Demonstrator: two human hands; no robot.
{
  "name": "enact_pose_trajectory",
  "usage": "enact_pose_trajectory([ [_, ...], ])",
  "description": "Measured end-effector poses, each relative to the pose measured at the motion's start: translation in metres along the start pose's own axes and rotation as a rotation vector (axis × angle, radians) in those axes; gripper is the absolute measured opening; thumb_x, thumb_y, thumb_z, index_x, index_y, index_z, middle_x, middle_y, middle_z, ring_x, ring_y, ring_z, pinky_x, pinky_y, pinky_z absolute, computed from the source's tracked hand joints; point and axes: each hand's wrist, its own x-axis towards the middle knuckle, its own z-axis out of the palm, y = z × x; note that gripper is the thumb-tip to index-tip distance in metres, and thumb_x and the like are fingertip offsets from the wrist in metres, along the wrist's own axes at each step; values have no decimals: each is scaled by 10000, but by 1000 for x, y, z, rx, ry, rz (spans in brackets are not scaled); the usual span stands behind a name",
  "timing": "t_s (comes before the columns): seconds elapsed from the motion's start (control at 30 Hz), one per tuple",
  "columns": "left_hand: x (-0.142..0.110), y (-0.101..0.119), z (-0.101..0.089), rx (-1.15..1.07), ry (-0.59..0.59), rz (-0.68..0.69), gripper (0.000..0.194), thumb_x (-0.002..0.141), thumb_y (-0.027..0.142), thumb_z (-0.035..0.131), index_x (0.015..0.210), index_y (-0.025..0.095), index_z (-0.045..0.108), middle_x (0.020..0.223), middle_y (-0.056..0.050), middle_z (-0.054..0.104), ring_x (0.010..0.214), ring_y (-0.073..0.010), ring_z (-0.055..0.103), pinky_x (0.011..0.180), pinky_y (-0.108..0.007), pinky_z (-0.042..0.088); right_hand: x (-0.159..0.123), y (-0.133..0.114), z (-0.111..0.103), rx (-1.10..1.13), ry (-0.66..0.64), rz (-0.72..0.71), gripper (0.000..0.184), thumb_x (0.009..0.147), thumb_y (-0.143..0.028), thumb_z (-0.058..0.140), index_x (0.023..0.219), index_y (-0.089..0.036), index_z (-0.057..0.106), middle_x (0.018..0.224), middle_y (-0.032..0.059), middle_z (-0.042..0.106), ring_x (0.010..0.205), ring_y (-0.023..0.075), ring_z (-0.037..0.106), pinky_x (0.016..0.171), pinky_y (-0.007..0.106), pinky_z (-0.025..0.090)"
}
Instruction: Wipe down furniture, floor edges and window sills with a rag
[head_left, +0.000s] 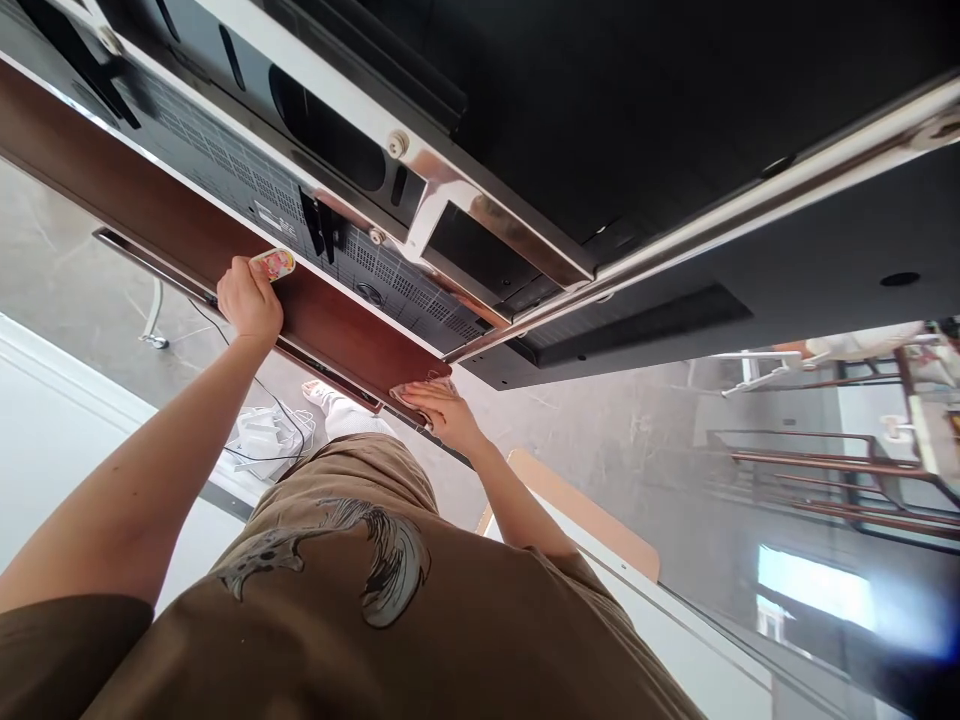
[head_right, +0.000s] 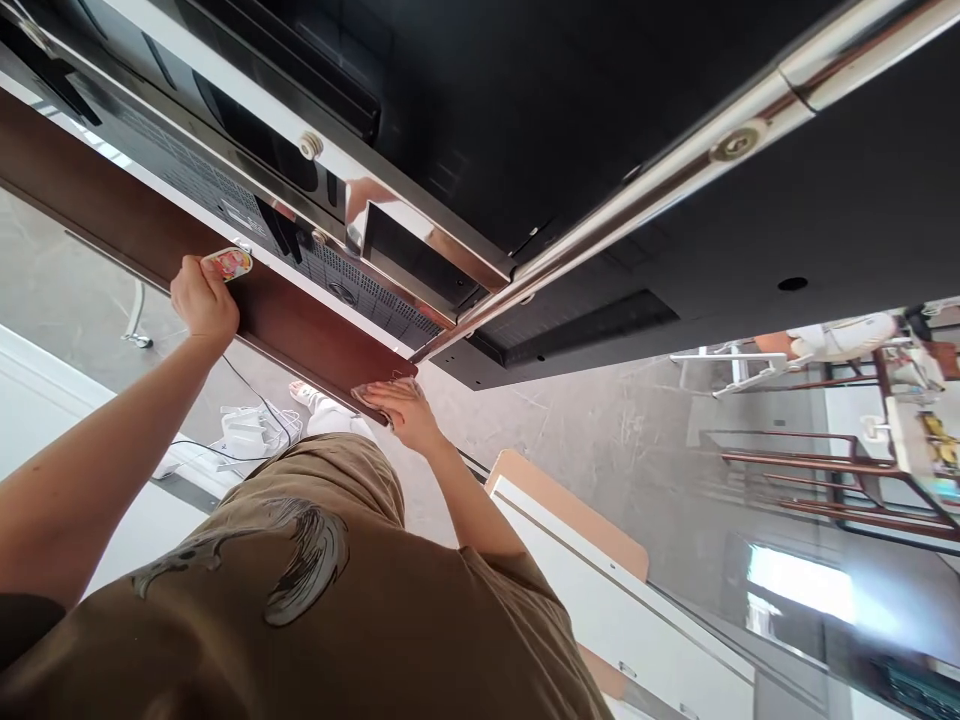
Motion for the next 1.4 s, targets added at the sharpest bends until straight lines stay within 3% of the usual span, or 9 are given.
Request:
enact_pose_trajectory([
  [0.17, 0, 3, -1, 50, -3, 25, 193, 983, 263, 333, 802, 215, 383, 901, -112, 585, 1054, -298, 551, 1042, -497, 323, -4, -14, 19, -15, 74, -33, 451, 938, -76, 390, 1163, -266, 732, 1261, 28, 699, 1220, 160, 636, 1093, 357, 481],
  [0.33, -2, 5, -5, 36, 21, 27, 232, 943, 271, 355, 719, 242, 301, 746, -69, 522, 1020, -323, 564, 1014, -519, 362, 96, -37, 57, -212, -129, -199, 443, 896, -34, 495, 1237, -240, 690, 1388, 10, 614, 1308, 131, 562, 1160, 258, 393],
  [0.43, -2, 4, -10, 67, 9, 33, 246, 926, 299, 350, 698, 249, 274, 679, -53, 474, 980, -345, 579, 957, -521, 400, 140, -68, 56, -275, -137, -197, 434, 908, -45, 497, 1253, -253, 657, 1364, -18, 635, 1250, 125, 597, 1102, 249, 452],
  [0.53, -2, 2, -13, 101, -15, 53, 243, 909, 337, 336, 693, 254, 260, 636, -46, 440, 924, -364, 586, 880, -504, 424, 133, -100, 21, -253, 152, -206, 355, 978, -124, 414, 1254, -196, 625, 1239, 35, 691, 1154, 124, 637, 1026, 236, 511],
  [0.7, -5, 3, -11, 154, -17, 117, 236, 891, 386, 295, 699, 257, 251, 636, -57, 461, 847, -379, 581, 800, -474, 404, 69, -126, -75, -499, 1101, -119, 349, 1005, -242, 373, 1260, -244, 611, 1243, 111, 639, 1239, 246, 572, 1047, 463, 504],
  [0.77, -6, 2, -9, 159, -6, 133, 236, 890, 395, 295, 702, 258, 258, 640, -59, 470, 825, -377, 576, 778, -463, 395, 57, -130, -100, -616, 1200, -32, 374, 1001, -235, 378, 1323, -222, 568, 1285, 137, 609, 1254, 284, 533, 1037, 514, 486],
  [0.97, -4, -6, -5, 123, -4, 181, 224, 888, 385, 326, 707, 257, 295, 657, -67, 477, 761, -340, 559, 756, -439, 385, 85, -148, -104, -799, 992, 98, 433, 964, -99, 336, 1345, -138, 537, 1218, 194, 624, 1047, 278, 553, 916, 475, 518],
  [1.2, 1, 1, -14, -31, -17, 25, 199, 908, 366, 357, 781, 227, 420, 727, -59, 547, 718, -241, 537, 706, -368, 396, 195, -200, -73, -826, 710, 33, 341, 946, -115, 409, 1218, -41, 600, 1121, 240, 651, 1030, 297, 585, 876, 457, 541],
  [1.4, 30, 20, -36, -238, 95, 73, 323, 967, 461, 351, 797, 212, 467, 715, -21, 534, 674, -184, 488, 674, -327, 392, 265, -232, -56, -841, 595, -77, 344, 939, -99, 394, 1183, -34, 628, 1081, 238, 685, 1009, 307, 615, 918, 475, 523],
])
